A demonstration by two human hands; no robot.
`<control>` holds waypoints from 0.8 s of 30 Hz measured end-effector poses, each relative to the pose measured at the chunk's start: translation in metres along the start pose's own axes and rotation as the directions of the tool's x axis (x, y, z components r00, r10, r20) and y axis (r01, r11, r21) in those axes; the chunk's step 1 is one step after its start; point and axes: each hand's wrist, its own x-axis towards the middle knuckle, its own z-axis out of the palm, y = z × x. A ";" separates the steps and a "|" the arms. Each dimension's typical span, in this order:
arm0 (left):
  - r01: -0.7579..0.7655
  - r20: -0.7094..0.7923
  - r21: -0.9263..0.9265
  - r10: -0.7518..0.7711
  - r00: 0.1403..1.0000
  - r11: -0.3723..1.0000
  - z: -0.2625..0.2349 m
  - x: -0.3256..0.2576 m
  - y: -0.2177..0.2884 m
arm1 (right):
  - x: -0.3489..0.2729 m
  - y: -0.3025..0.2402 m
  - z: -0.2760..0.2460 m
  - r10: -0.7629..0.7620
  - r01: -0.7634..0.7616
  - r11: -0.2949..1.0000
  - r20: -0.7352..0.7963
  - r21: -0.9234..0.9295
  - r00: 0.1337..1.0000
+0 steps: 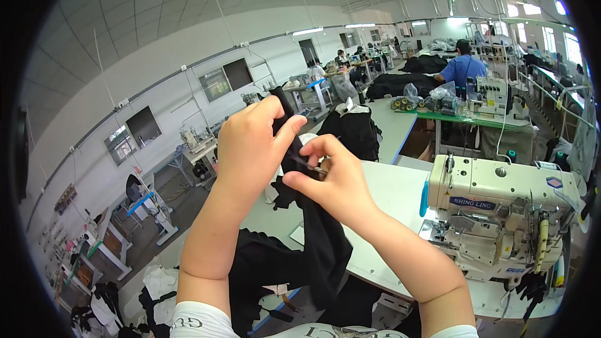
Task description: Trimming excess thread from black fabric garments and using a sewing machine.
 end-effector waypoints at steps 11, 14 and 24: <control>0.240 0.204 -0.668 -0.136 0.969 0.705 0.008 -0.002 -0.043 | 0.011 0.038 -0.048 0.155 -0.290 0.847 0.315 0.446 0.936; 0.407 0.375 -0.771 -0.167 0.912 0.490 0.012 -0.014 -0.053 | 0.007 0.048 -0.061 0.165 -0.306 0.861 0.347 0.407 0.923; 0.405 0.297 -0.892 -0.418 0.859 0.200 0.002 -0.040 -0.100 | -0.019 0.057 -0.094 0.261 -0.409 0.853 0.414 0.324 0.872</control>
